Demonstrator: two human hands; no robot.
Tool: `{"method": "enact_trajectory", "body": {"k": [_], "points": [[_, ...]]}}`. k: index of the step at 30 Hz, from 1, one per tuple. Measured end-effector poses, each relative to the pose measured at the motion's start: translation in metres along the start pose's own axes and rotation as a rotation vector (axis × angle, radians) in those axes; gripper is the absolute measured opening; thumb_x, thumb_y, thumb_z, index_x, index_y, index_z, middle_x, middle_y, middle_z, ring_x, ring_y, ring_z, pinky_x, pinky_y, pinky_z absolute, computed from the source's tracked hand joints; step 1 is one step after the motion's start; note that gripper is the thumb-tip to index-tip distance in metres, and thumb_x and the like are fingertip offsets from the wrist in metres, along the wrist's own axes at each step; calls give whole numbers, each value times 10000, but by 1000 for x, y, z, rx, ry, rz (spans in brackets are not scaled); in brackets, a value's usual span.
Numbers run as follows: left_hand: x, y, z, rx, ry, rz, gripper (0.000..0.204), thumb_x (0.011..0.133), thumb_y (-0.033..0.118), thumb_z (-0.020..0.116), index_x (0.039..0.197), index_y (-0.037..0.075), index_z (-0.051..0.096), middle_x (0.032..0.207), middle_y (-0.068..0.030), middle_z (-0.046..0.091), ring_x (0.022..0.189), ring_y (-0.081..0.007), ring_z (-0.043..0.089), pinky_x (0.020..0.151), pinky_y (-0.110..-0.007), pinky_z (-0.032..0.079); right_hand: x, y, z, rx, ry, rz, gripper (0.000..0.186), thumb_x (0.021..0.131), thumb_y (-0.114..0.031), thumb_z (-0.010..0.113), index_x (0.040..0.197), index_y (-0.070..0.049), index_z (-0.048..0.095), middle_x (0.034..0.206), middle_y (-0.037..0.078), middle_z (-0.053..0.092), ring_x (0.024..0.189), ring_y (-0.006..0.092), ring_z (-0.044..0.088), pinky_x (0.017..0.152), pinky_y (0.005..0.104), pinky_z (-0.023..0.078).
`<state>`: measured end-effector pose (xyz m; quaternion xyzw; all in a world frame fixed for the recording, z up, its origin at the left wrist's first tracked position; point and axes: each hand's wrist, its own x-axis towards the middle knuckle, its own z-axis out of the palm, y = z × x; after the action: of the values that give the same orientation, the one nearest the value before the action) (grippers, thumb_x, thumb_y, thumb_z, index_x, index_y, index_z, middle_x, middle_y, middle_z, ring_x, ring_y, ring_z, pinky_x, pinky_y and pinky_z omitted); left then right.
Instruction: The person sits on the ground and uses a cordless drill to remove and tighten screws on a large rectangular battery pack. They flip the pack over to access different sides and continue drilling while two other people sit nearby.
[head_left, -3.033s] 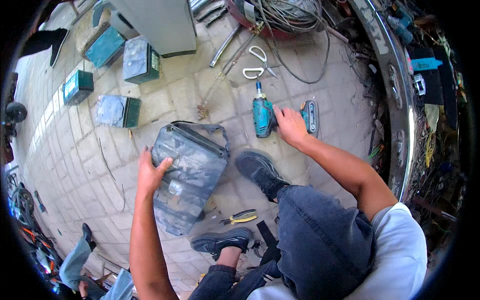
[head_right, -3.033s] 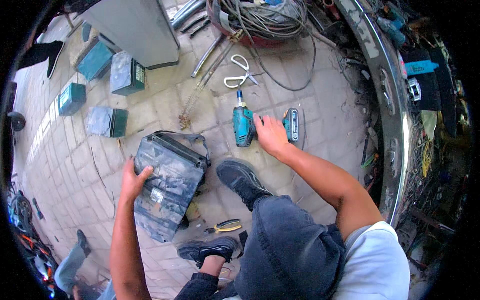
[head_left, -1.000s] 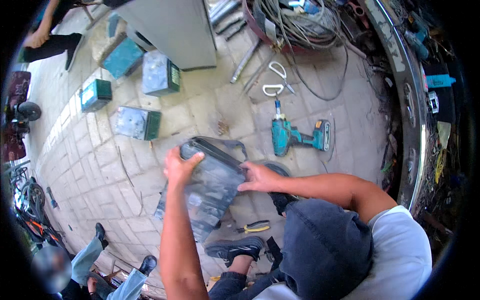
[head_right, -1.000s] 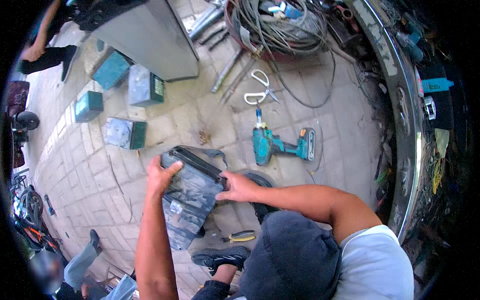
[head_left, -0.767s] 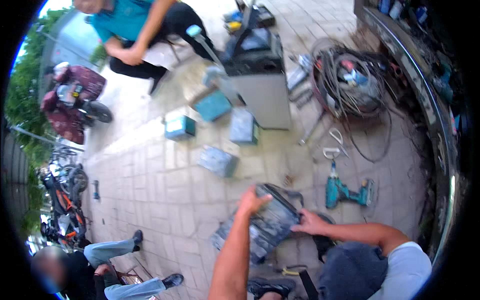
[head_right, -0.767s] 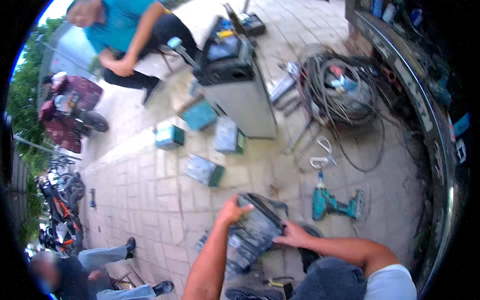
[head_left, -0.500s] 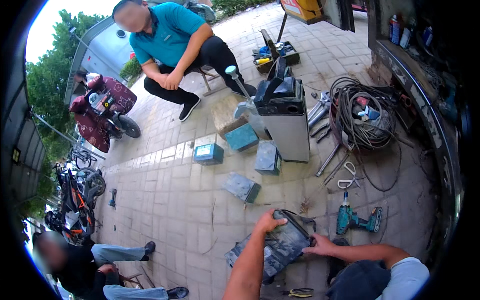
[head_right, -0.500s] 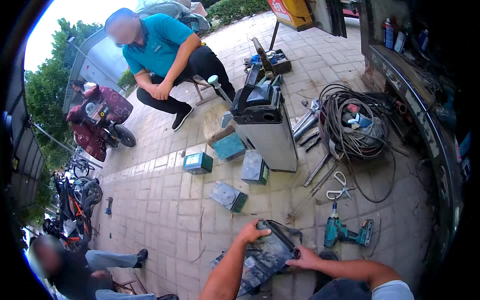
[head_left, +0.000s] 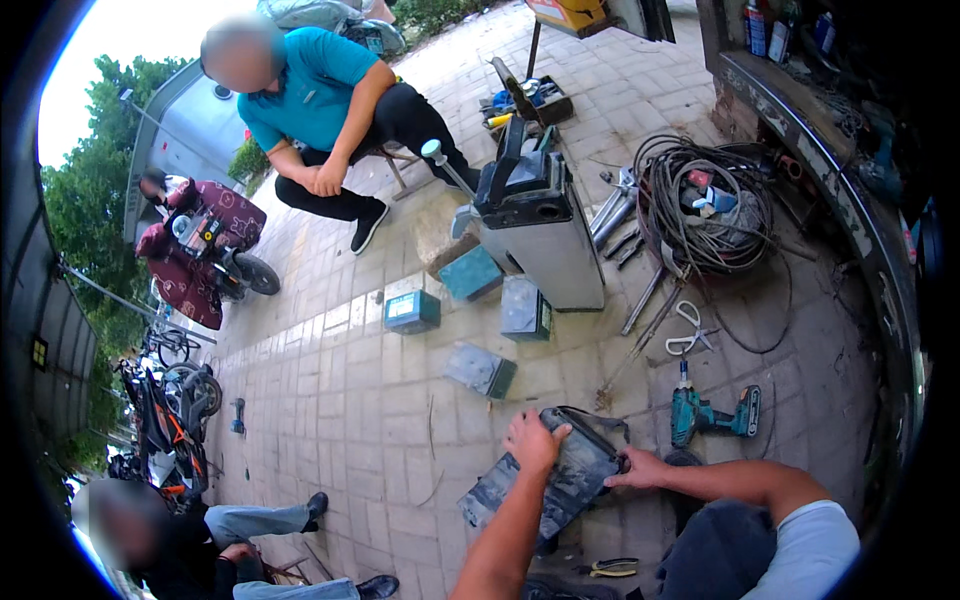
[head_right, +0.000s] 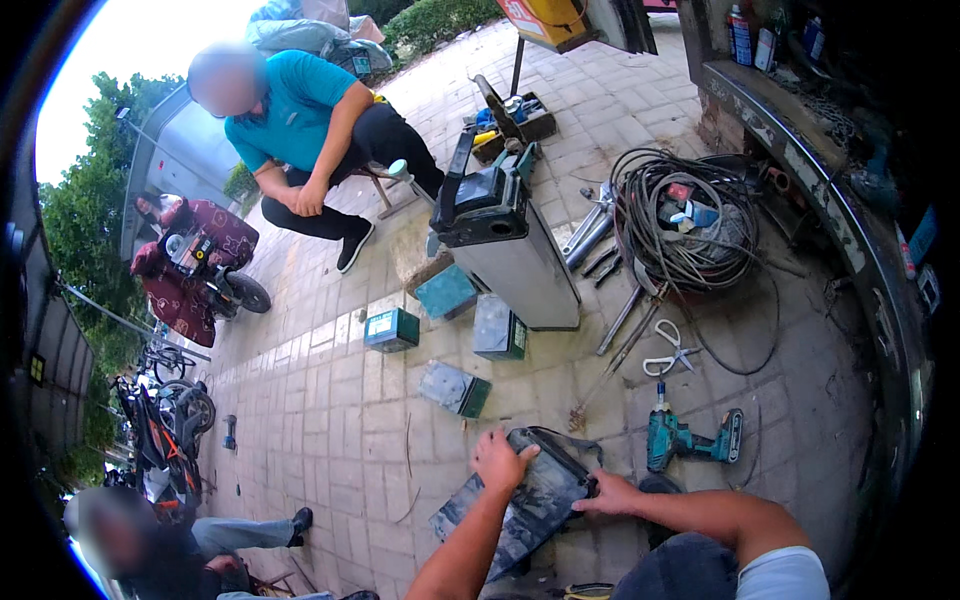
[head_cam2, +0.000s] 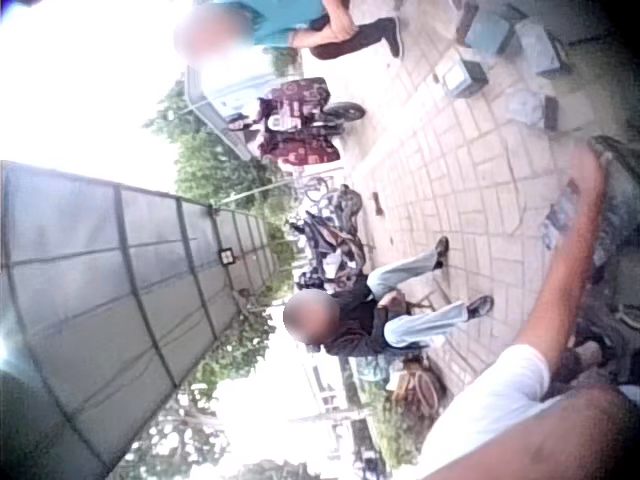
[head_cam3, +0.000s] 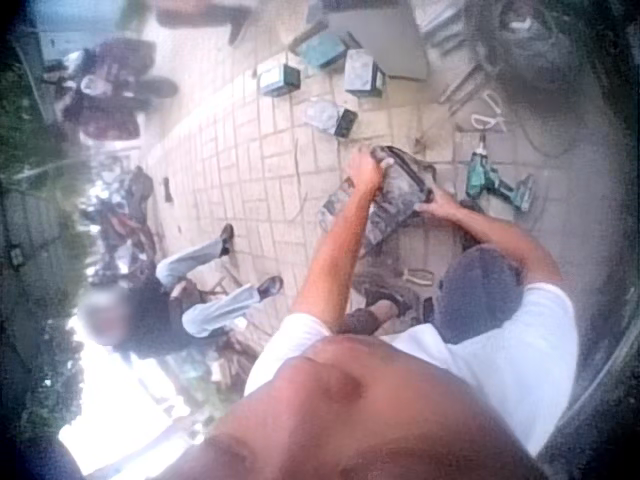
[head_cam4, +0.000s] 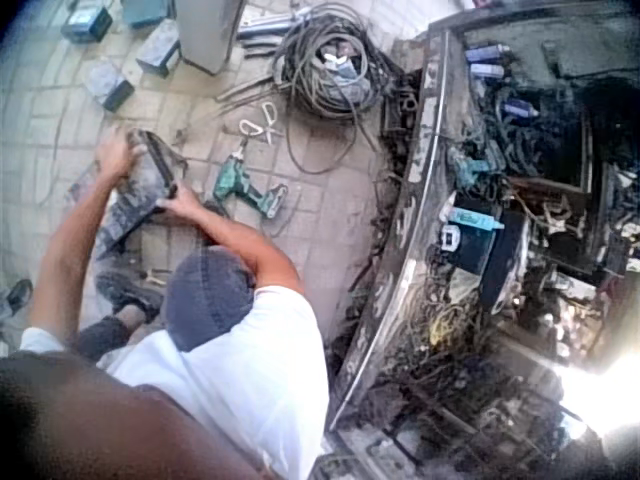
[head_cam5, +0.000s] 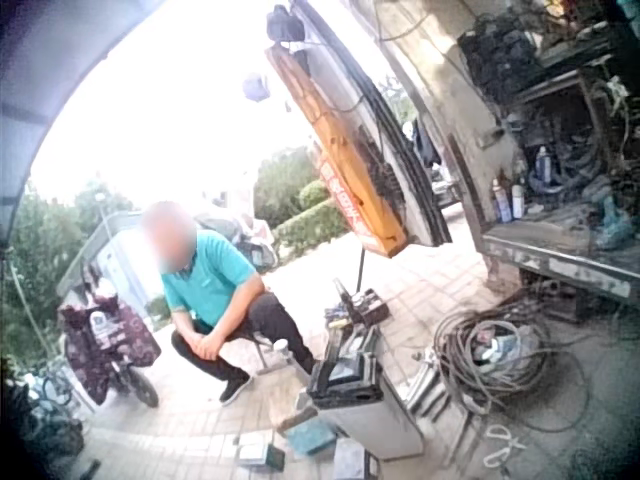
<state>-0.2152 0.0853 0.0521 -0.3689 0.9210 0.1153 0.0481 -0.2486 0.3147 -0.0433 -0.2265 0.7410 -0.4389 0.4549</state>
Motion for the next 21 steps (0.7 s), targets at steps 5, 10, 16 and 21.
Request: {"method": "enact_trajectory", "body": {"k": [5, 10, 16, 21], "points": [[-18, -4, 17, -55, 110, -7, 634, 718, 484, 754, 1140, 45, 577, 1175, -147, 540, 1149, -353, 477, 908, -527, 377, 1, -3, 5, -44, -23, 44, 941, 628, -590, 810, 1245, 46, 493, 946, 175, 652, 866, 280, 647, 769, 375, 509], [-52, -28, 37, -177, 145, 252, 696, 722, 435, 758, 1257, 51, 532, 1326, -185, 482, 1239, -403, 428, 966, -546, 369, 0, -16, 9, -5, -7, 24, 864, 639, -544, 827, 1202, 26, 502, 928, 151, 659, 851, 255, 647, 769, 370, 511], [-77, -21, 28, -37, -162, 443, 890, 635, 312, 827, 1341, -56, 430, 1413, -346, 341, 1331, -464, 318, 1116, -513, 255, 1, -10, 1, -43, -4, 11, 718, 675, -478, 800, 1134, 10, 543, 1037, 207, 648, 967, 318, 633, 830, 404, 491], [-76, -10, 21, -62, -134, 388, 923, 560, 261, 882, 1322, -56, 469, 1434, -336, 328, 1269, -483, 359, 1059, -473, 346, -5, -16, -14, -136, -27, -9, 762, 709, -539, 744, 1179, 17, 521, 1023, 253, 640, 970, 377, 631, 821, 443, 498]]}}
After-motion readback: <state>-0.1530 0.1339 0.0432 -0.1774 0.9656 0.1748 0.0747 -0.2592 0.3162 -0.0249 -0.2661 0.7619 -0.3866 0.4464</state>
